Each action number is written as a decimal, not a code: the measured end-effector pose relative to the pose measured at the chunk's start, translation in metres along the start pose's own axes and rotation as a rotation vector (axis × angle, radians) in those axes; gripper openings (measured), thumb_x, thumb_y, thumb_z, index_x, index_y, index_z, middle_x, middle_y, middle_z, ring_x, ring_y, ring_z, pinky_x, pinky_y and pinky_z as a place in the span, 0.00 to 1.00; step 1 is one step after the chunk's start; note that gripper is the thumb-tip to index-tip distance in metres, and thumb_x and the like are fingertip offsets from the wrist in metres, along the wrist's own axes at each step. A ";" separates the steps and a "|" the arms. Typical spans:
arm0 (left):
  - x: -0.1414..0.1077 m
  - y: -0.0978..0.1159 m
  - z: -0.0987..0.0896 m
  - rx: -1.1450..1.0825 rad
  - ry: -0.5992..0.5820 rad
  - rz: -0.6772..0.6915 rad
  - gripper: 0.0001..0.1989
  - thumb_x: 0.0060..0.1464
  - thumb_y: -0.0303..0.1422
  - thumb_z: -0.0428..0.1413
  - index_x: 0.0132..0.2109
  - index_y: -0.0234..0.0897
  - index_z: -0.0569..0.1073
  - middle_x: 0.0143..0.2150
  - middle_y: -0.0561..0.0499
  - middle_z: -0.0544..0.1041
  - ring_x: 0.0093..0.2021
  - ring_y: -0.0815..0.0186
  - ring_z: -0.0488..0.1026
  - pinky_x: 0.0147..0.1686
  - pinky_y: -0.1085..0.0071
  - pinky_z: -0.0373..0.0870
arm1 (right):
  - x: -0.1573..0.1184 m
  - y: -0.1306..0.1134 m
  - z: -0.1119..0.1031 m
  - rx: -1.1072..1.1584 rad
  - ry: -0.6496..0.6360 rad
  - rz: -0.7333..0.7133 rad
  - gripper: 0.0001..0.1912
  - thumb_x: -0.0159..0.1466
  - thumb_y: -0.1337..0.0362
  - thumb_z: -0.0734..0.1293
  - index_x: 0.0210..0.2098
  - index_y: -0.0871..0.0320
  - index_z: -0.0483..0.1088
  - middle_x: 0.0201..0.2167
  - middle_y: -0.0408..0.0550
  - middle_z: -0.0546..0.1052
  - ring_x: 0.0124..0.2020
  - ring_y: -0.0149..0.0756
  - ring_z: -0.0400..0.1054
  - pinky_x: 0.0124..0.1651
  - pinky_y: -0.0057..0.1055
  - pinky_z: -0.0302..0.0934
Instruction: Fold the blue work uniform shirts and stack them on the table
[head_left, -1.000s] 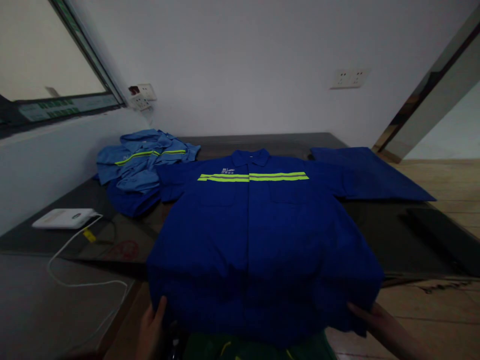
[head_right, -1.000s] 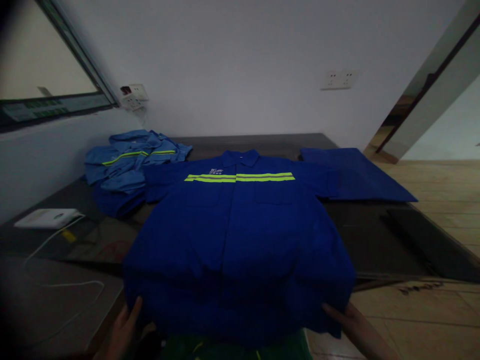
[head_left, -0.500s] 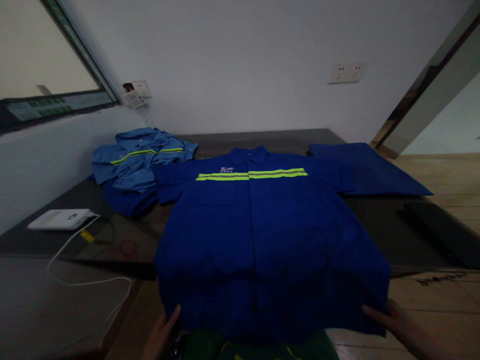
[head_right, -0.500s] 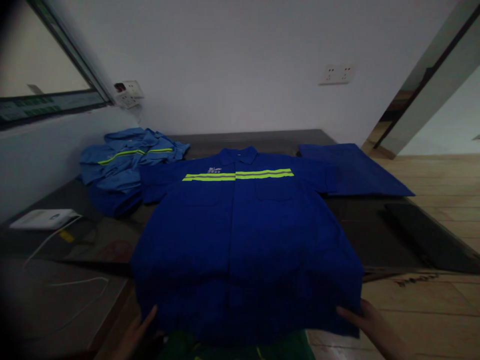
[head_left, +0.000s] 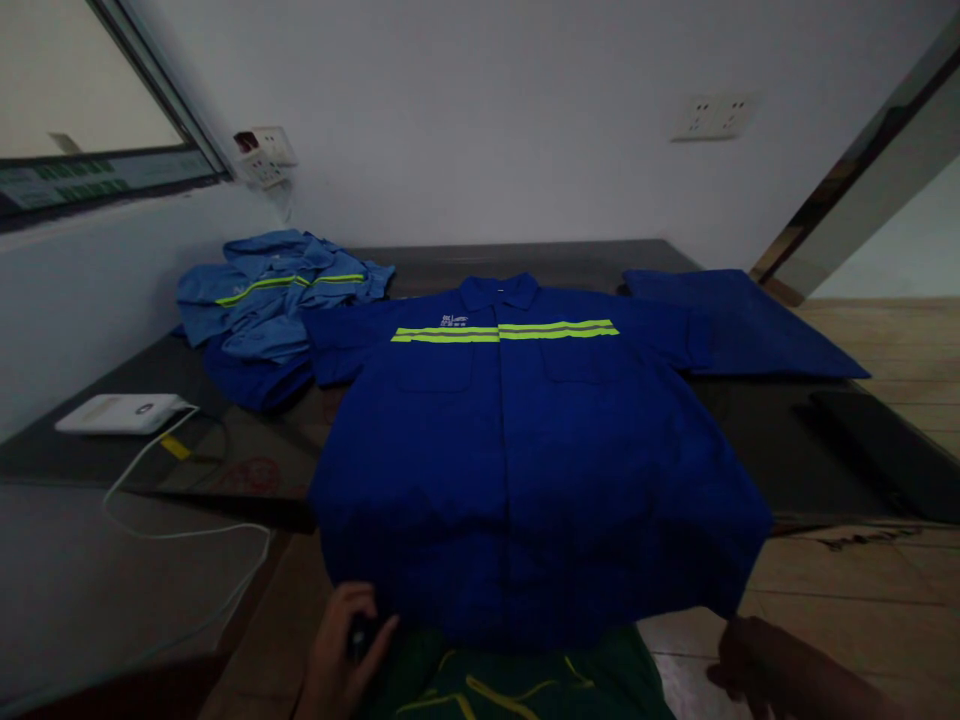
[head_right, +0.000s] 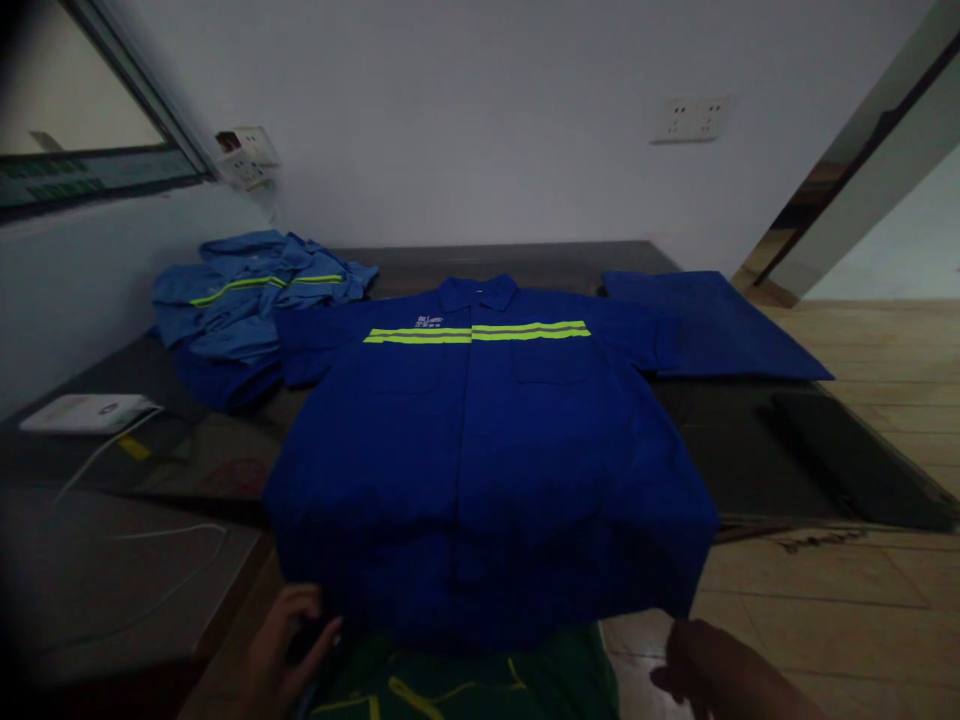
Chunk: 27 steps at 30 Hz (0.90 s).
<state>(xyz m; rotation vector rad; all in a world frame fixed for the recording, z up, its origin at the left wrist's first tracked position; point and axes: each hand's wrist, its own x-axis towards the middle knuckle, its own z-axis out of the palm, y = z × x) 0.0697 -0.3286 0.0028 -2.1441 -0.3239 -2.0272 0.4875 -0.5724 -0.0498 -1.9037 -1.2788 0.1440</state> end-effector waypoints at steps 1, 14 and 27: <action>0.004 0.009 0.005 0.023 -0.127 0.219 0.09 0.52 0.40 0.59 0.36 0.40 0.71 0.35 0.48 0.76 0.36 0.63 0.75 0.37 0.69 0.74 | -0.009 -0.024 0.000 0.001 0.001 -0.145 0.11 0.55 0.54 0.67 0.25 0.55 0.73 0.21 0.50 0.76 0.18 0.36 0.70 0.22 0.30 0.61; 0.061 0.056 0.045 0.162 -0.754 0.738 0.13 0.60 0.31 0.53 0.52 0.39 0.71 0.50 0.46 0.75 0.50 0.62 0.73 0.49 0.65 0.71 | 0.041 -0.145 0.078 -0.619 0.297 -1.002 0.14 0.60 0.66 0.69 0.47 0.54 0.71 0.48 0.50 0.73 0.48 0.41 0.67 0.47 0.34 0.66; 0.060 0.059 0.056 0.208 -0.735 0.830 0.11 0.62 0.28 0.49 0.49 0.41 0.72 0.42 0.49 0.77 0.41 0.66 0.73 0.40 0.71 0.67 | 0.038 -0.149 0.072 -0.643 0.322 -1.136 0.05 0.64 0.69 0.64 0.36 0.58 0.72 0.39 0.49 0.75 0.40 0.37 0.67 0.42 0.31 0.63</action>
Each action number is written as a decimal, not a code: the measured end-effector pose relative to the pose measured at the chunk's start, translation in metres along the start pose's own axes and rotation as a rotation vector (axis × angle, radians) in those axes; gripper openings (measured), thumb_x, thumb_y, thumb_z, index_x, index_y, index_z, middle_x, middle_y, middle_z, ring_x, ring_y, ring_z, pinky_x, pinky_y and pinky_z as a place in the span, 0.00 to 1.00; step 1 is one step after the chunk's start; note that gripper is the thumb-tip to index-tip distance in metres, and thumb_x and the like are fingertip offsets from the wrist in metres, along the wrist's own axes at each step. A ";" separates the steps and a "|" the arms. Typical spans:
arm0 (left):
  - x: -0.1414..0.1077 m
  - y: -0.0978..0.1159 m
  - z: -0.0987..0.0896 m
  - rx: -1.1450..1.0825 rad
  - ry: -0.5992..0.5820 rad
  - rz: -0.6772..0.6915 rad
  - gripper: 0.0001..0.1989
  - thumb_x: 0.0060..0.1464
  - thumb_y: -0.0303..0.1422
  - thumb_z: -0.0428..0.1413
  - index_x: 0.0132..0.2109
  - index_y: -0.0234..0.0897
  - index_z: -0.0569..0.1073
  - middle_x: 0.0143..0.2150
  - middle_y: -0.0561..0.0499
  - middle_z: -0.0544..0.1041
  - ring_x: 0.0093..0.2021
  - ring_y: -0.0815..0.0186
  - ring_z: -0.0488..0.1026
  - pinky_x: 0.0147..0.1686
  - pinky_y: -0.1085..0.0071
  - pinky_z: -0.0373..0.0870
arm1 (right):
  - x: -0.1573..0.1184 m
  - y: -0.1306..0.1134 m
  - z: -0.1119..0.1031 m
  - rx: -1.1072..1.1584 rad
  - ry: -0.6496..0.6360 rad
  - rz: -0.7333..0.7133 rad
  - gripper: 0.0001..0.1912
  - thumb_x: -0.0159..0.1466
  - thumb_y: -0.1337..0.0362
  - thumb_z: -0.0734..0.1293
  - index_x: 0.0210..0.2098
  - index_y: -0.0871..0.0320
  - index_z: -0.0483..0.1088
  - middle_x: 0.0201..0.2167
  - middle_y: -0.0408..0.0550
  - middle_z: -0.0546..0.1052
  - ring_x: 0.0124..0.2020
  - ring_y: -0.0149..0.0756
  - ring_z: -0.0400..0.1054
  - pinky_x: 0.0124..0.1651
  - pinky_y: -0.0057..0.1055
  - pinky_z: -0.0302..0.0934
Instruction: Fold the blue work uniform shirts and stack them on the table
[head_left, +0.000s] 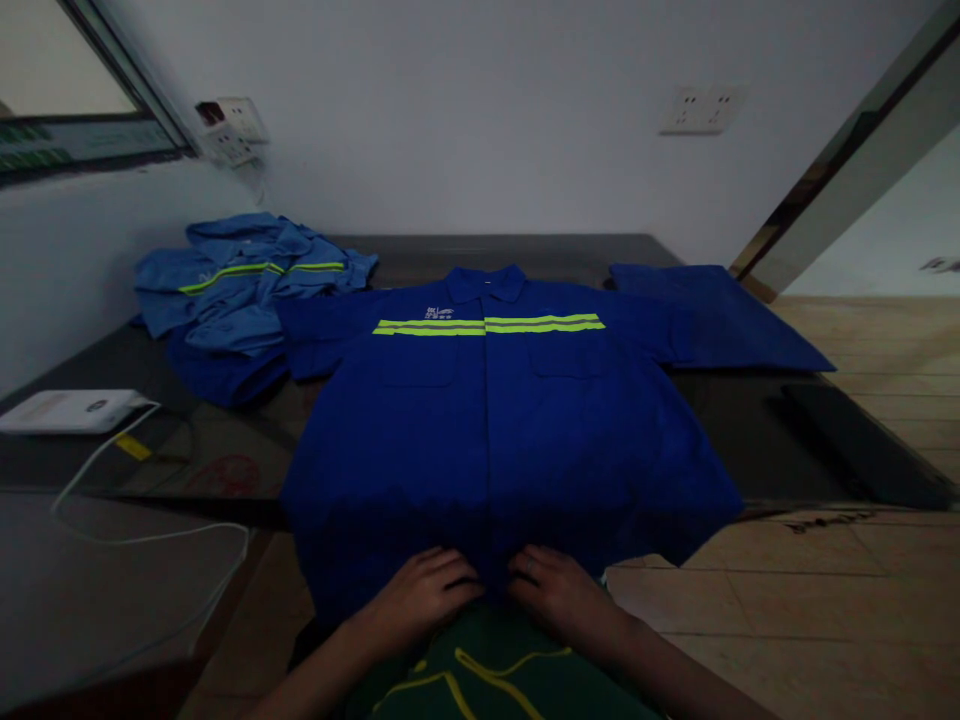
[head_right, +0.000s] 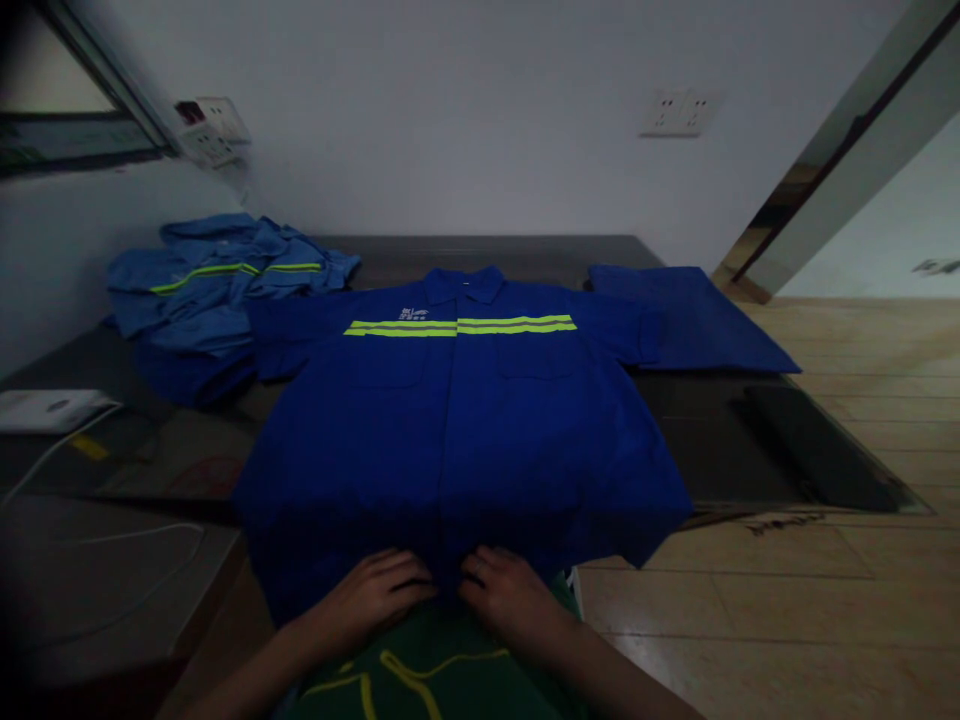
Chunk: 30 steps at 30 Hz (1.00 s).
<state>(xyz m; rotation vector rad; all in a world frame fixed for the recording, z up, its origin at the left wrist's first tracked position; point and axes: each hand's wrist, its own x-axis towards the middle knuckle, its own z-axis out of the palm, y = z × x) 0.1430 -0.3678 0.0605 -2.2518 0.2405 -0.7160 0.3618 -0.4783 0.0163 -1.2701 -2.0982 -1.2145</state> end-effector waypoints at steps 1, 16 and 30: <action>0.000 0.000 0.001 0.000 -0.005 0.006 0.11 0.63 0.28 0.49 0.49 0.40 0.72 0.42 0.50 0.77 0.40 0.67 0.73 0.39 0.71 0.67 | 0.001 -0.001 0.003 -0.002 0.028 -0.007 0.06 0.64 0.70 0.63 0.33 0.58 0.72 0.36 0.49 0.75 0.37 0.36 0.67 0.40 0.30 0.62; -0.029 0.002 0.002 -0.128 0.321 -0.109 0.13 0.62 0.27 0.48 0.51 0.40 0.71 0.43 0.49 0.78 0.43 0.68 0.75 0.44 0.73 0.70 | 0.020 -0.021 -0.029 0.154 -0.239 0.123 0.08 0.65 0.69 0.63 0.39 0.57 0.75 0.42 0.47 0.78 0.44 0.36 0.71 0.46 0.28 0.64; -0.076 -0.145 -0.153 -0.209 1.161 -0.886 0.18 0.54 0.34 0.54 0.52 0.35 0.66 0.48 0.43 0.74 0.50 0.61 0.72 0.51 0.64 0.68 | 0.172 -0.078 -0.145 -0.180 -0.056 -0.582 0.07 0.65 0.72 0.62 0.37 0.60 0.73 0.34 0.47 0.77 0.36 0.35 0.69 0.32 0.29 0.61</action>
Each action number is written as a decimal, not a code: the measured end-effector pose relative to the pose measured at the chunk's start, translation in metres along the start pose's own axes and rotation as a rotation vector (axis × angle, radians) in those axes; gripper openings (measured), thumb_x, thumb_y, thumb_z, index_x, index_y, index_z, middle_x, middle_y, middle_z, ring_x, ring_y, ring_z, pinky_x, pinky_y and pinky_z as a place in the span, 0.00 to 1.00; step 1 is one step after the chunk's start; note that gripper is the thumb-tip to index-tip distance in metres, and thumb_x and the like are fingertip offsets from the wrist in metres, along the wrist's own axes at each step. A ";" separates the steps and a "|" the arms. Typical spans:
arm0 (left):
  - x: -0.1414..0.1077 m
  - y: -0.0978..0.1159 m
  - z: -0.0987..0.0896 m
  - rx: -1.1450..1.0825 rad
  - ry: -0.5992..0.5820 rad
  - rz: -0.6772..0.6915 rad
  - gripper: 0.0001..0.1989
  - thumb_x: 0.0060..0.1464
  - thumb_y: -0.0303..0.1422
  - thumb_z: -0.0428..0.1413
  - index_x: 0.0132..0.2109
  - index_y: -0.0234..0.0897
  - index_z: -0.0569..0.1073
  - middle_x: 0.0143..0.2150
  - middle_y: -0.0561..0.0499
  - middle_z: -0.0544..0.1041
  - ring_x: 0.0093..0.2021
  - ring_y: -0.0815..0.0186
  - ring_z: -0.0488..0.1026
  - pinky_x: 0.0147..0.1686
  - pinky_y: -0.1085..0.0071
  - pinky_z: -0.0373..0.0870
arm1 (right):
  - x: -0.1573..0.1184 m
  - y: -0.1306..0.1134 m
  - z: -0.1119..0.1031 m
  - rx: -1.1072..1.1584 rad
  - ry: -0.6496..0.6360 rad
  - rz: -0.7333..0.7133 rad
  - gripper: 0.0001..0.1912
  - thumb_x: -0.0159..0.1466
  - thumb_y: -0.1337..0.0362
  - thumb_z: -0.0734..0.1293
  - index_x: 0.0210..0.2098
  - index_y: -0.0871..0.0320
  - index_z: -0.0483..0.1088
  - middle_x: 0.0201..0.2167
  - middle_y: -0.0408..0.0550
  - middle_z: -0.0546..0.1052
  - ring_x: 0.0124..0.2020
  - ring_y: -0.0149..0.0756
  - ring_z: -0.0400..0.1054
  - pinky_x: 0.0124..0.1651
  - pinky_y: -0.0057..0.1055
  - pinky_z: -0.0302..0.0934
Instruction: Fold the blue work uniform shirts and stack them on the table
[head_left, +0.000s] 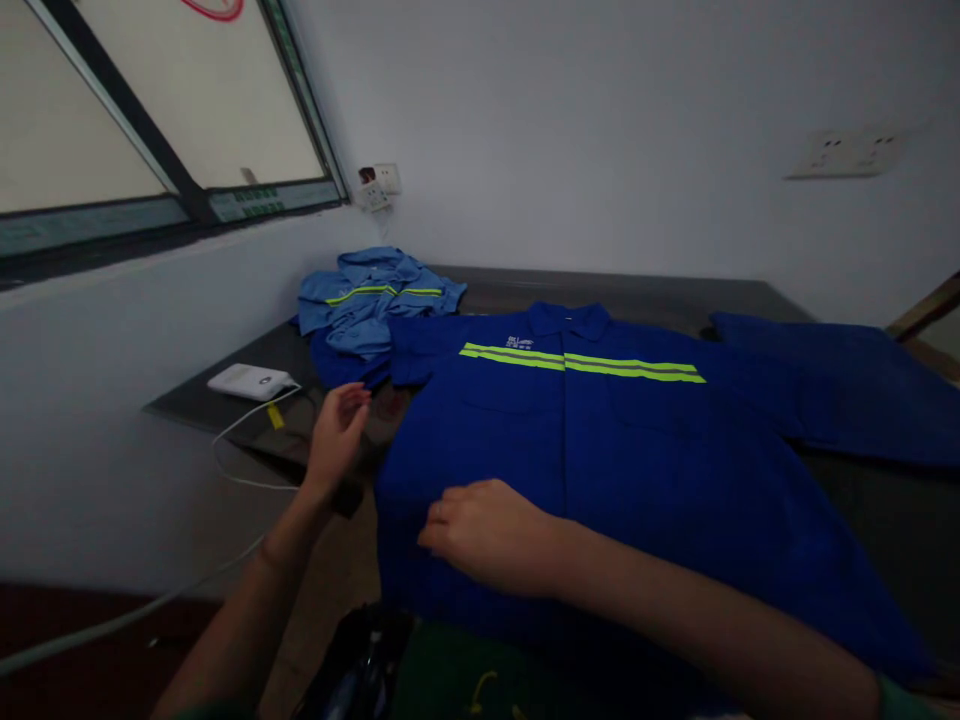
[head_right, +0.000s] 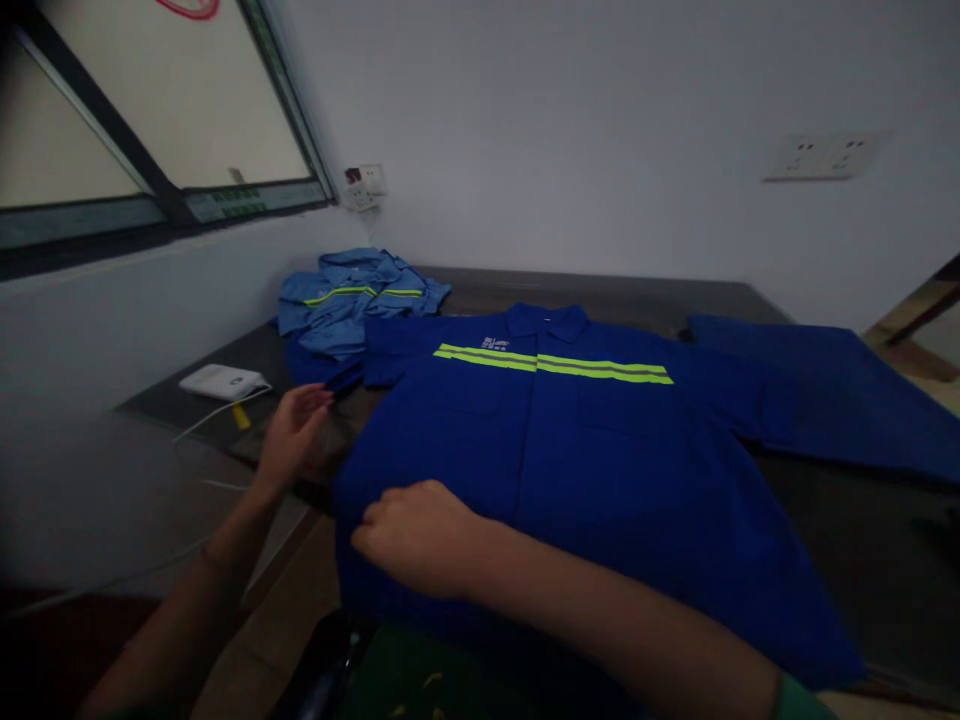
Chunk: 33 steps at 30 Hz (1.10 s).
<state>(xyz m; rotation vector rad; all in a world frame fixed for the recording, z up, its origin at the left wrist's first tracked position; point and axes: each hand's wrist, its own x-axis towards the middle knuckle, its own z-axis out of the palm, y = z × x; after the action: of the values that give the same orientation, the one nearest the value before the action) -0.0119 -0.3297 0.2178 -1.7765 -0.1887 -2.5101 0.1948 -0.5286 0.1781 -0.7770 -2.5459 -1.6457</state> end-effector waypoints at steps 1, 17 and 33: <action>0.024 -0.001 0.010 0.007 -0.026 -0.059 0.19 0.53 0.33 0.53 0.52 0.33 0.66 0.51 0.41 0.73 0.52 0.61 0.72 0.51 0.65 0.67 | 0.018 0.008 0.000 -0.047 0.017 -0.015 0.08 0.65 0.73 0.62 0.37 0.61 0.73 0.34 0.47 0.77 0.36 0.36 0.69 0.31 0.30 0.61; 0.151 -0.022 0.064 -0.179 -0.274 -0.568 0.16 0.37 0.29 0.68 0.33 0.35 0.70 0.21 0.52 0.73 0.27 0.62 0.74 0.27 0.71 0.67 | 0.122 0.030 0.030 -0.198 -0.243 -0.145 0.11 0.65 0.73 0.61 0.42 0.58 0.74 0.45 0.50 0.75 0.48 0.41 0.66 0.31 0.33 0.67; 0.197 0.108 0.193 -0.817 -0.268 -0.390 0.13 0.52 0.27 0.59 0.41 0.41 0.63 0.25 0.61 0.69 0.23 0.77 0.71 0.29 0.82 0.68 | 0.029 0.026 0.004 -0.204 0.135 0.034 0.10 0.69 0.72 0.56 0.45 0.61 0.66 0.40 0.50 0.73 0.37 0.36 0.67 0.28 0.30 0.62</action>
<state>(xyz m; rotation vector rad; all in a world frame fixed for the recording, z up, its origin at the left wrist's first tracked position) 0.1155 -0.4061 0.4743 -2.5746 0.6400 -2.8308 0.1813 -0.5057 0.2066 -0.6887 -2.2885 -1.8983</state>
